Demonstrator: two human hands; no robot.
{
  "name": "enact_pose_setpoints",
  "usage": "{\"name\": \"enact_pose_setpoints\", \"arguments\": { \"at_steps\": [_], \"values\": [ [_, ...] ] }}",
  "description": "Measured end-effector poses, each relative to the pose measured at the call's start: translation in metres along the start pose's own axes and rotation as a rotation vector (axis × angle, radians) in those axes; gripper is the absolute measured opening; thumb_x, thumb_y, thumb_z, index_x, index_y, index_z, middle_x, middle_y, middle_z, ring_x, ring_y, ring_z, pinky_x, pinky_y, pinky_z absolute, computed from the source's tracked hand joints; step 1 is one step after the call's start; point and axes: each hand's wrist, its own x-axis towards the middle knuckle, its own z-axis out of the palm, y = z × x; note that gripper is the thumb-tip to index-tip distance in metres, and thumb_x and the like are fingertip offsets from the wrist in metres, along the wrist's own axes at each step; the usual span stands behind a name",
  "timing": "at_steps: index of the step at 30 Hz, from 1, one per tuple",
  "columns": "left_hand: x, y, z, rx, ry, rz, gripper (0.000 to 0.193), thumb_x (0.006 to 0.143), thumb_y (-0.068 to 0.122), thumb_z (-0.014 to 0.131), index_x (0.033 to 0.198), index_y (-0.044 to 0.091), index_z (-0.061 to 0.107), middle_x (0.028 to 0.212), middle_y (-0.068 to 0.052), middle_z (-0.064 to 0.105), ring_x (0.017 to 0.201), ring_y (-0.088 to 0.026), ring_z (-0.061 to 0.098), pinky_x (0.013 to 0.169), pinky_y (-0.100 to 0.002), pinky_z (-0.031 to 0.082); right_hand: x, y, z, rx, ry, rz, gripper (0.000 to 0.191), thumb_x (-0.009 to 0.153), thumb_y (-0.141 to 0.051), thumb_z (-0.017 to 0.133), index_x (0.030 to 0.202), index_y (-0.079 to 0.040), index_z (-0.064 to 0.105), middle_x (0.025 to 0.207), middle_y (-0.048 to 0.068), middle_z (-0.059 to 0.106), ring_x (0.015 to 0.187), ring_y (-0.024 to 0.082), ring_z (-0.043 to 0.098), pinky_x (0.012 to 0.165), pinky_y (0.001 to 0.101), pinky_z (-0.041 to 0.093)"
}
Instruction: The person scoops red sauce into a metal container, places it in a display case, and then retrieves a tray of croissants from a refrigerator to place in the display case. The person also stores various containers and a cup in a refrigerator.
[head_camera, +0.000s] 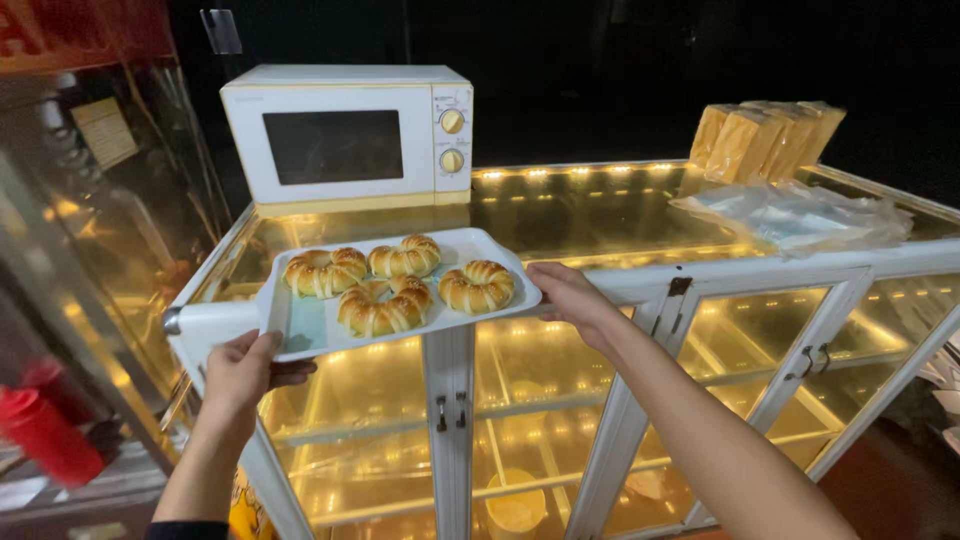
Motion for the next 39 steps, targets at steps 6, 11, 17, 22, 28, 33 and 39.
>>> {"name": "enact_pose_setpoints", "arguments": {
  "at_steps": [6,11,17,22,28,33,39],
  "values": [
    [0.112,-0.035,0.013,0.087,0.113,0.021,0.05,0.11,0.034,0.052,0.111,-0.012,0.069,0.084,-0.022,0.073,0.06,-0.024,0.069,0.053,-0.031,0.053,0.101,0.011,-0.006,-0.056,0.126,0.017,0.039,0.098,-0.035,0.06,0.131,-0.014,0.061,0.106,-0.004,0.07,0.088,0.009,0.062,0.072,0.0264,0.052],
    [0.132,-0.139,0.013,-0.113,0.384,0.335,0.029,0.115,0.033,0.051,0.109,0.004,0.053,0.066,-0.007,0.048,0.053,-0.012,0.044,0.048,-0.027,0.035,0.122,0.076,0.0,-0.128,0.539,-0.552,0.02,0.106,-0.021,0.061,0.101,-0.002,0.059,0.074,0.001,0.056,0.062,0.008,0.047,0.053,0.0256,0.039],
    [0.134,-0.287,0.044,0.384,-0.06,-0.006,0.032,0.101,0.027,0.058,0.098,0.0,0.074,0.076,-0.011,0.072,0.07,-0.016,0.066,0.063,-0.031,0.051,0.098,0.193,0.068,-0.438,0.272,-0.434,0.035,0.098,-0.025,0.067,0.073,0.0,0.061,0.054,0.008,0.051,0.049,0.014,0.044,0.048,0.0331,0.038],
    [0.124,-0.326,0.082,0.428,-0.3,-0.024,0.034,0.099,0.029,0.059,0.11,0.001,0.074,0.09,-0.018,0.079,0.082,-0.023,0.078,0.073,-0.034,0.058,0.116,0.247,0.126,-0.564,-0.155,-0.068,0.037,0.101,-0.036,0.055,0.092,-0.006,0.076,0.077,0.013,0.073,0.069,0.028,0.07,0.066,0.0414,0.054],
    [0.109,-0.301,0.091,0.466,-0.233,-0.077,0.03,0.096,0.027,0.062,0.106,0.002,0.075,0.082,-0.019,0.077,0.073,-0.027,0.075,0.068,-0.038,0.055,0.105,0.241,0.133,-0.548,-0.131,-0.143,0.037,0.1,-0.036,0.054,0.09,-0.009,0.076,0.084,0.012,0.075,0.078,0.03,0.072,0.071,0.0413,0.056],
    [0.078,-0.271,0.085,0.558,-0.227,-0.056,0.031,0.095,0.03,0.062,0.104,0.004,0.077,0.083,-0.016,0.076,0.075,-0.027,0.075,0.069,-0.039,0.055,0.069,0.23,0.126,-0.606,-0.172,-0.076,0.036,0.1,-0.038,0.053,0.09,-0.012,0.076,0.087,0.009,0.077,0.083,0.029,0.073,0.075,0.0421,0.056],
    [0.01,-0.241,0.045,0.684,-0.324,-0.046,0.034,0.093,0.033,0.061,0.1,0.006,0.08,0.084,-0.016,0.077,0.079,-0.029,0.074,0.073,-0.04,0.056,0.013,0.212,0.096,-0.999,-0.4,0.022,0.043,0.1,-0.044,0.056,0.088,-0.008,0.076,0.081,0.014,0.072,0.078,0.033,0.07,0.076,0.0471,0.055]
  ]
}}
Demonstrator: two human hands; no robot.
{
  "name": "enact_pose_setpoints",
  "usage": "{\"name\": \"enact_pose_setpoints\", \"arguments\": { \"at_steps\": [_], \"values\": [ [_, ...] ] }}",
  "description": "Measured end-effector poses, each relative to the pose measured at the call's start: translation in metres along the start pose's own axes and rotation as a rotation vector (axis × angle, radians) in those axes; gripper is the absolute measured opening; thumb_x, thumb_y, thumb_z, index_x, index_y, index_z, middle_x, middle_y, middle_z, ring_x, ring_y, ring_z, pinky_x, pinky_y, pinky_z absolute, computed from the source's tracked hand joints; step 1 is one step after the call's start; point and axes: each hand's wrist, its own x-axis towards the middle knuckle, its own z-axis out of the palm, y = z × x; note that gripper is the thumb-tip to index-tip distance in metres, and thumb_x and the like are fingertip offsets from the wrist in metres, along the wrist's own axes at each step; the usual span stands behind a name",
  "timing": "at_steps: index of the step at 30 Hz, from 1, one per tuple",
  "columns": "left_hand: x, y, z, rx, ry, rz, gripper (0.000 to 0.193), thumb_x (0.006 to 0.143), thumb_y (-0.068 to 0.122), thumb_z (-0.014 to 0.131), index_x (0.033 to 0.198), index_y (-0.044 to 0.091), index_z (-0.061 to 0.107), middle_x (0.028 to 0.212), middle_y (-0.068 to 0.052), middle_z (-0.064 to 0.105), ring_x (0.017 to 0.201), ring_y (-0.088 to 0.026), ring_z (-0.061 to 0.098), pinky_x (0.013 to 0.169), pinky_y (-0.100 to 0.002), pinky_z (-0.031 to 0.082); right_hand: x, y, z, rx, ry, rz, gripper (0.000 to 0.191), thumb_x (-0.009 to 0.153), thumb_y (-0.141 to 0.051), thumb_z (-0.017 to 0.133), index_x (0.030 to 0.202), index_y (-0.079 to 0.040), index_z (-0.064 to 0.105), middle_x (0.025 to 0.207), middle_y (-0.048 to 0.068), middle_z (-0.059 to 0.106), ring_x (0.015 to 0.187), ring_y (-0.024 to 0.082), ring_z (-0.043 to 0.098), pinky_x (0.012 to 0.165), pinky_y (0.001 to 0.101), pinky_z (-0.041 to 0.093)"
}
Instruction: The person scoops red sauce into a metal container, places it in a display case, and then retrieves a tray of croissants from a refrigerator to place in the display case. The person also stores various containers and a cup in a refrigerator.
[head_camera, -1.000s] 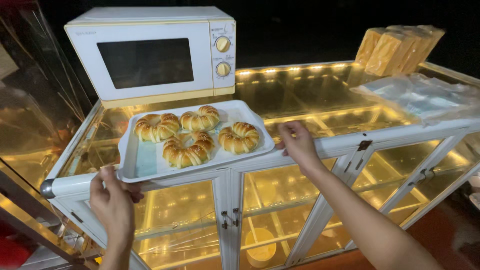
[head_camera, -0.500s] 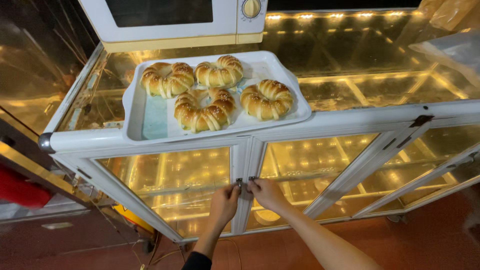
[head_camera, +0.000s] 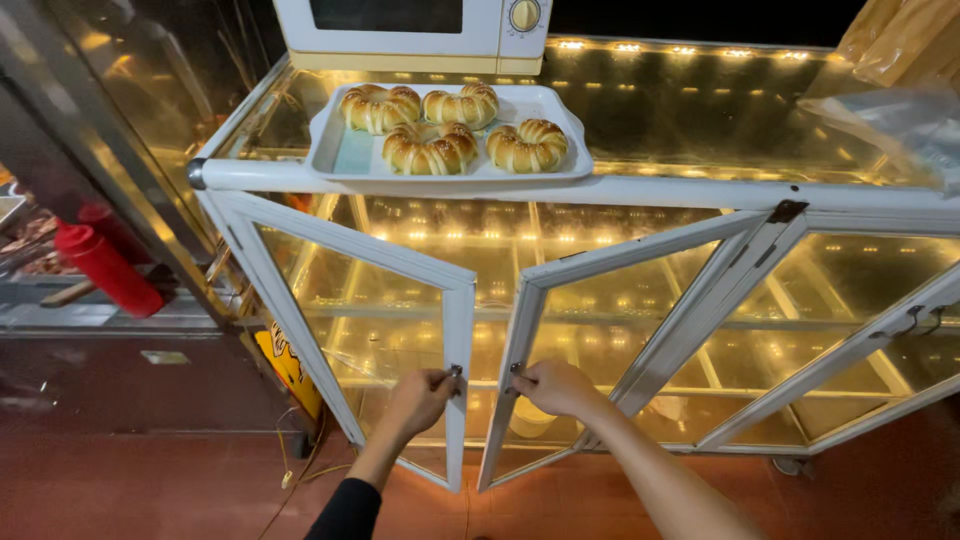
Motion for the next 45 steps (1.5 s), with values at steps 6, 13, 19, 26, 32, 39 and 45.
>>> {"name": "enact_pose_setpoints", "arguments": {
  "at_steps": [6,13,19,26,32,39,45],
  "values": [
    [-0.085,0.029,-0.081,0.244,0.247,-0.179,0.048,0.098,0.047,0.053,0.108,0.009,0.081,0.093,-0.014,0.08,0.09,-0.027,0.076,0.084,-0.04,0.057,-0.11,-0.024,-0.084,-0.097,0.28,0.058,0.041,0.098,-0.037,0.053,0.078,-0.008,0.074,0.067,0.01,0.073,0.067,0.029,0.072,0.077,0.0458,0.054],
    [-0.149,0.12,-0.175,0.329,0.417,-0.256,0.087,0.095,0.065,0.062,0.156,0.008,0.037,0.121,-0.022,0.072,0.124,-0.034,0.062,0.106,-0.046,0.046,-0.186,-0.108,-0.127,0.264,0.646,-0.24,0.033,0.096,-0.038,0.059,0.091,-0.009,0.073,0.07,0.005,0.074,0.065,0.021,0.072,0.064,0.0373,0.055],
    [-0.184,0.132,-0.208,0.827,0.121,-0.364,0.075,0.087,0.017,0.064,0.155,0.012,0.036,0.135,-0.018,0.066,0.126,-0.036,0.064,0.101,-0.047,0.055,-0.143,-0.16,-0.108,0.939,0.324,-0.394,0.03,0.103,-0.029,0.055,0.121,-0.007,0.064,0.093,0.007,0.072,0.075,0.015,0.07,0.061,0.029,0.055],
    [-0.196,0.081,-0.259,0.995,0.393,-0.333,0.057,0.09,0.024,0.061,0.146,0.018,0.05,0.122,-0.017,0.07,0.116,-0.036,0.069,0.091,-0.051,0.059,-0.102,-0.2,-0.108,1.106,0.268,-0.43,0.033,0.104,-0.027,0.048,0.128,-0.007,0.06,0.105,0.008,0.073,0.083,0.015,0.072,0.067,0.0281,0.056],
    [-0.172,0.03,-0.282,1.106,0.613,-0.346,0.072,0.084,0.053,0.068,0.146,0.019,0.053,0.123,-0.016,0.066,0.114,-0.034,0.067,0.096,-0.057,0.051,-0.057,-0.214,-0.121,1.053,0.236,-0.445,0.033,0.105,-0.027,0.048,0.128,-0.007,0.061,0.105,0.009,0.072,0.083,0.014,0.07,0.069,0.0285,0.056],
    [-0.09,0.029,-0.238,0.891,0.741,0.237,0.07,0.085,0.048,0.068,0.142,0.009,0.054,0.137,-0.023,0.062,0.119,-0.039,0.063,0.091,-0.056,0.049,-0.004,-0.159,-0.137,1.039,0.326,-0.348,0.033,0.105,-0.025,0.048,0.127,-0.005,0.063,0.104,0.008,0.072,0.084,0.015,0.072,0.07,0.0297,0.057],
    [0.022,0.127,-0.178,-0.574,0.179,0.03,0.068,0.091,0.049,0.067,0.139,0.004,0.052,0.111,-0.016,0.075,0.097,-0.027,0.076,0.079,-0.045,0.064,-0.001,-0.091,-0.135,1.07,0.406,-0.156,0.031,0.104,-0.024,0.05,0.123,-0.005,0.065,0.103,0.008,0.073,0.085,0.016,0.072,0.071,0.0303,0.057]
  ]
}}
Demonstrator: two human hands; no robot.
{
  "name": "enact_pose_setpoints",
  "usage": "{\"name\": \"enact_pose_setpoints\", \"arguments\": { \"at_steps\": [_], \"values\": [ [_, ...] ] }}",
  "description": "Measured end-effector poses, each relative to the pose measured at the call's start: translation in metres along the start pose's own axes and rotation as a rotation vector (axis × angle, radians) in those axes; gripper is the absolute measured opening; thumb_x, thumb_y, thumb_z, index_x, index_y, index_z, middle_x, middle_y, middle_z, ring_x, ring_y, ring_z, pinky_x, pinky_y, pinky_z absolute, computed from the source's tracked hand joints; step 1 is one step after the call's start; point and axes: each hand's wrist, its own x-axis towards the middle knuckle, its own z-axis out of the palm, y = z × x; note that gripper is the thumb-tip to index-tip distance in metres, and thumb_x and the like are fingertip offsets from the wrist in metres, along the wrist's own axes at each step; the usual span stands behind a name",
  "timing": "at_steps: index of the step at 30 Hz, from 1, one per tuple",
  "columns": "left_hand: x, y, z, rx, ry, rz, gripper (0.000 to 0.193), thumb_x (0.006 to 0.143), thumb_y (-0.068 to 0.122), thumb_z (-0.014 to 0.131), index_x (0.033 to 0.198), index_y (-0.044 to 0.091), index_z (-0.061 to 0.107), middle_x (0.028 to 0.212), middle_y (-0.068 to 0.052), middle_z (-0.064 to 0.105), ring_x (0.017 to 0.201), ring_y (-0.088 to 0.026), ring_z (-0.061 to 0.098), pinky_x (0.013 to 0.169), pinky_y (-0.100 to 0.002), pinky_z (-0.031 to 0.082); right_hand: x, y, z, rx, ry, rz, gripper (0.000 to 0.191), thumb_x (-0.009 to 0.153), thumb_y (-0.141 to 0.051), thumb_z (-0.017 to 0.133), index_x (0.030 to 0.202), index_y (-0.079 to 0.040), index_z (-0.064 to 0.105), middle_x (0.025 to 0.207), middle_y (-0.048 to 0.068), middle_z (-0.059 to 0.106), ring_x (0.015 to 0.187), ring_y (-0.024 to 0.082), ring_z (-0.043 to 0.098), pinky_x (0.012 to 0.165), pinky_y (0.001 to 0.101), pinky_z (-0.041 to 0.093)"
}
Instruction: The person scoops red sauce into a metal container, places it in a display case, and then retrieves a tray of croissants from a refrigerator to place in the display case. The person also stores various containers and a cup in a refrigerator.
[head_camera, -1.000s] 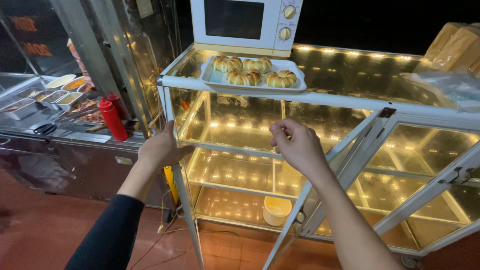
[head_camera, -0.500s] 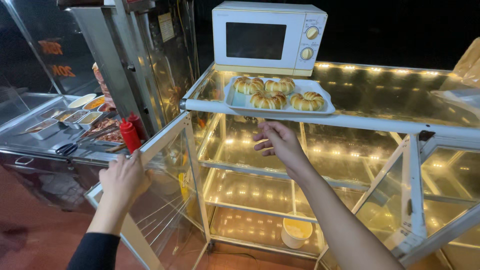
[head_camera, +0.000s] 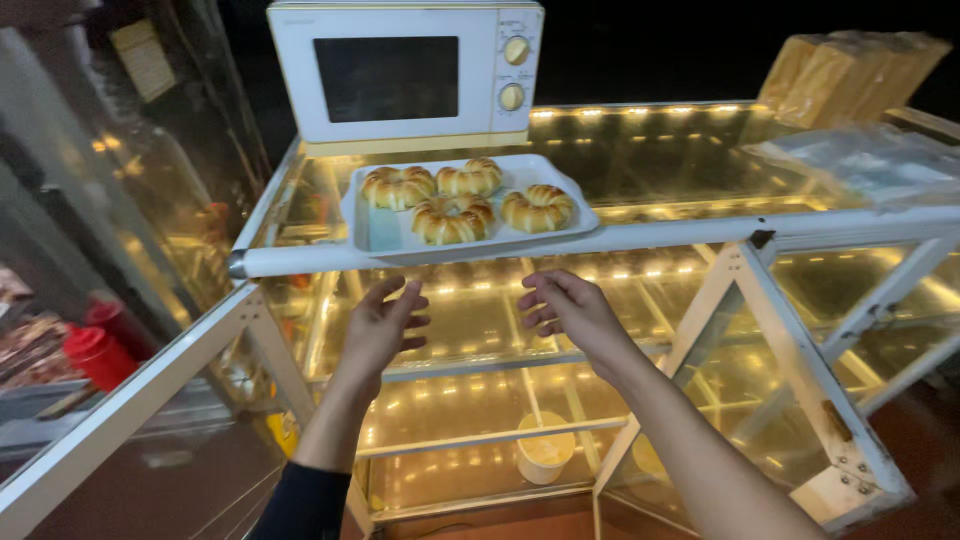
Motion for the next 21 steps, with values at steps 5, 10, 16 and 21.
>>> {"name": "enact_pose_setpoints", "arguments": {
  "at_steps": [5,10,16,21],
  "values": [
    [0.017,0.047,0.037,-0.494,0.118,-0.075,0.049,0.099,0.04,0.056,0.127,-0.001,0.053,0.094,-0.019,0.073,0.074,-0.027,0.073,0.064,-0.039,0.064,-0.024,0.023,-0.041,-0.012,0.12,0.072,0.03,0.103,-0.024,0.051,0.121,-0.005,0.066,0.104,0.008,0.073,0.084,0.016,0.071,0.072,0.0308,0.057],
    [0.0,0.067,0.039,-0.606,0.238,0.025,0.033,0.099,0.016,0.048,0.123,-0.007,0.047,0.091,-0.023,0.073,0.07,-0.029,0.077,0.062,-0.038,0.067,-0.039,0.033,-0.054,0.001,0.198,0.071,0.03,0.102,-0.022,0.05,0.121,-0.007,0.066,0.105,0.005,0.074,0.089,0.015,0.071,0.074,0.0309,0.057],
    [-0.04,0.046,0.017,-0.599,0.291,0.075,0.034,0.101,0.014,0.047,0.117,-0.016,0.053,0.091,-0.025,0.072,0.07,-0.031,0.077,0.066,-0.038,0.069,-0.054,0.02,-0.052,0.216,0.191,0.121,0.032,0.104,-0.025,0.05,0.128,-0.009,0.061,0.109,0.009,0.069,0.094,0.018,0.068,0.077,0.0335,0.056],
    [-0.092,-0.006,-0.029,-0.524,0.326,0.135,0.028,0.1,0.013,0.044,0.111,-0.012,0.051,0.09,-0.021,0.069,0.074,-0.029,0.075,0.068,-0.037,0.067,-0.067,0.021,-0.037,0.352,0.114,0.177,0.041,0.107,-0.036,0.039,0.132,-0.008,0.054,0.112,0.01,0.067,0.095,0.02,0.067,0.081,0.0378,0.055]
  ]
}}
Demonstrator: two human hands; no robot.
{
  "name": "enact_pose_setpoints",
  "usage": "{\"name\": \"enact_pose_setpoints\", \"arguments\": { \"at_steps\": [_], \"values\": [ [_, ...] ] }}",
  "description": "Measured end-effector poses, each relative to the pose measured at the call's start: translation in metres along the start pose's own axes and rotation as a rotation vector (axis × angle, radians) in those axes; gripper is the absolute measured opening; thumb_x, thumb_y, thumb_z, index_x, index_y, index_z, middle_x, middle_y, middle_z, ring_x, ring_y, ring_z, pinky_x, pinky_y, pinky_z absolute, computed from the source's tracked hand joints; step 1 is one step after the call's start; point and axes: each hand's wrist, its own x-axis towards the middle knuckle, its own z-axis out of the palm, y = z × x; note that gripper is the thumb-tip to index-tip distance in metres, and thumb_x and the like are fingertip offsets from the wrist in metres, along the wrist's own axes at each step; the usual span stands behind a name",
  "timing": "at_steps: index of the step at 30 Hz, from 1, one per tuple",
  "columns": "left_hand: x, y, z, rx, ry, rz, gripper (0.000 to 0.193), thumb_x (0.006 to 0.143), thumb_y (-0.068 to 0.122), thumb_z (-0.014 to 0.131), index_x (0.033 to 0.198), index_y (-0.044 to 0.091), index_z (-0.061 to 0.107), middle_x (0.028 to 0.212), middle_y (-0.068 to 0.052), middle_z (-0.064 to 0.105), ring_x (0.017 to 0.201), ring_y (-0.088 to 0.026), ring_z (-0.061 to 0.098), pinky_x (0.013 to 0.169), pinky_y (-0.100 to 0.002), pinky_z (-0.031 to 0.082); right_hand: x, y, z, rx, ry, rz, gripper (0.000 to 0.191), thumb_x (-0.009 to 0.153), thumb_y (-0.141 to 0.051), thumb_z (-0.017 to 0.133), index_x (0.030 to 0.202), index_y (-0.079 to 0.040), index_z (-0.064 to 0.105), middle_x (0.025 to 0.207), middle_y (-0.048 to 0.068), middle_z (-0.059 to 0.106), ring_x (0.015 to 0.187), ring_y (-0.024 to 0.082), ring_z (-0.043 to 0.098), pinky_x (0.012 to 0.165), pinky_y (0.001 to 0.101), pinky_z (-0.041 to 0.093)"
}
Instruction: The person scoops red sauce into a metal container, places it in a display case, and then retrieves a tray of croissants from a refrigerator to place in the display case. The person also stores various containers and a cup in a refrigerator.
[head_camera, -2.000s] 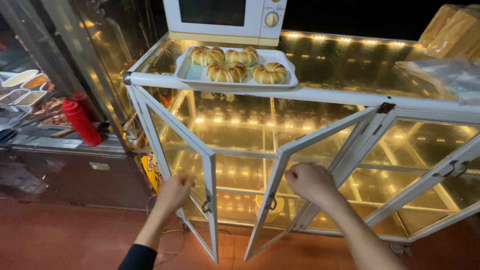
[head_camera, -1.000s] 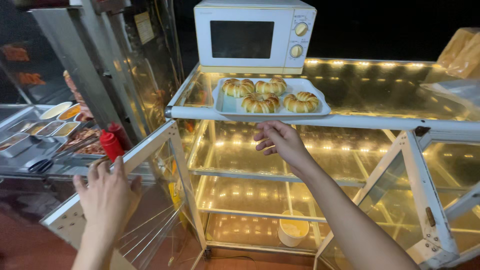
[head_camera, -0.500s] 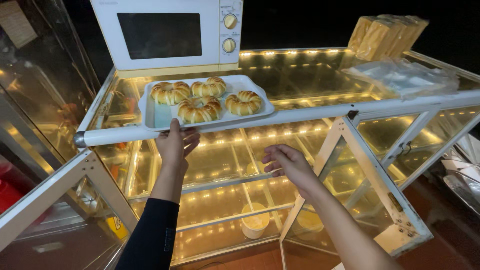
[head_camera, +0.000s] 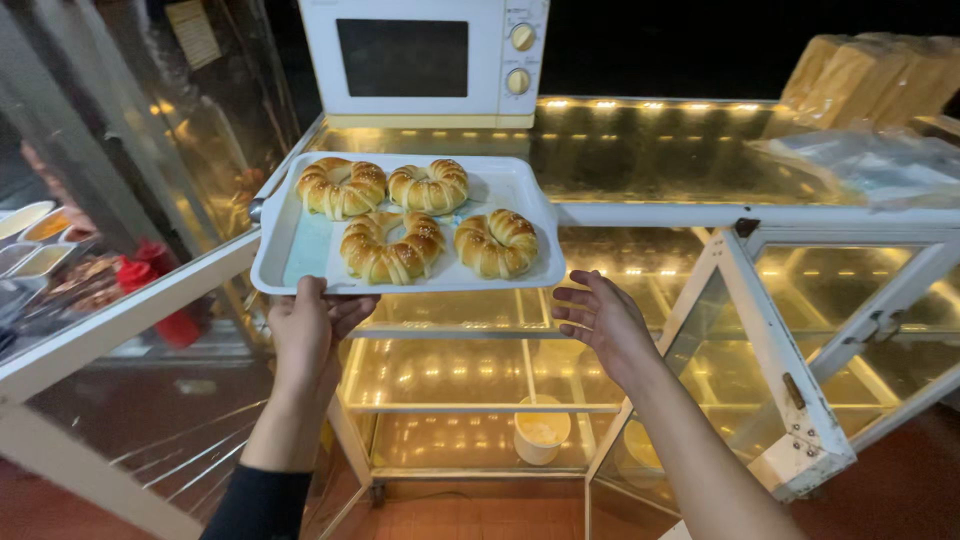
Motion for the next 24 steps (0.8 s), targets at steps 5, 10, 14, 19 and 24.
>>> {"name": "enact_pose_setpoints", "arguments": {
  "at_steps": [5,10,14,19,24],
  "values": [
    [-0.056,-0.023,-0.099,0.099,0.149,-0.072,0.027,0.102,0.015,0.046,0.107,-0.01,0.053,0.086,-0.016,0.066,0.074,-0.028,0.075,0.066,-0.034,0.063,-0.016,0.044,0.005,0.034,-0.084,0.139,0.048,0.108,-0.044,0.033,0.129,-0.008,0.057,0.111,0.006,0.065,0.097,0.019,0.064,0.083,0.0408,0.055],
    [-0.096,-0.071,-0.152,0.16,0.298,-0.253,0.027,0.099,0.016,0.051,0.099,-0.01,0.059,0.084,-0.018,0.071,0.072,-0.029,0.073,0.066,-0.037,0.062,-0.02,0.099,0.0,-0.012,-0.144,0.311,0.051,0.108,-0.049,0.036,0.124,-0.008,0.059,0.112,0.009,0.066,0.097,0.022,0.064,0.083,0.0421,0.053],
    [-0.093,-0.117,-0.154,0.089,0.325,-0.382,0.025,0.1,0.015,0.051,0.094,-0.008,0.052,0.082,-0.019,0.069,0.073,-0.033,0.076,0.069,-0.039,0.064,-0.018,0.132,-0.018,-0.104,-0.125,0.443,0.057,0.105,-0.053,0.032,0.126,-0.01,0.063,0.119,0.009,0.069,0.101,0.021,0.067,0.087,0.0397,0.055],
    [-0.045,-0.165,-0.119,0.074,0.275,-0.434,0.033,0.099,0.015,0.049,0.098,-0.016,0.062,0.083,-0.024,0.074,0.074,-0.033,0.075,0.071,-0.04,0.065,-0.002,0.159,-0.04,-0.099,-0.105,0.511,0.049,0.104,-0.044,0.045,0.13,-0.005,0.059,0.117,0.014,0.067,0.1,0.028,0.07,0.083,0.0447,0.058],
    [0.044,-0.19,-0.085,0.023,0.219,-0.467,0.027,0.097,0.015,0.052,0.102,-0.011,0.06,0.085,-0.022,0.072,0.075,-0.032,0.075,0.072,-0.04,0.065,0.057,0.168,-0.017,-0.112,-0.032,0.465,0.044,0.103,-0.035,0.046,0.137,-0.007,0.053,0.115,0.014,0.065,0.1,0.029,0.069,0.083,0.0448,0.061]
  ]
}}
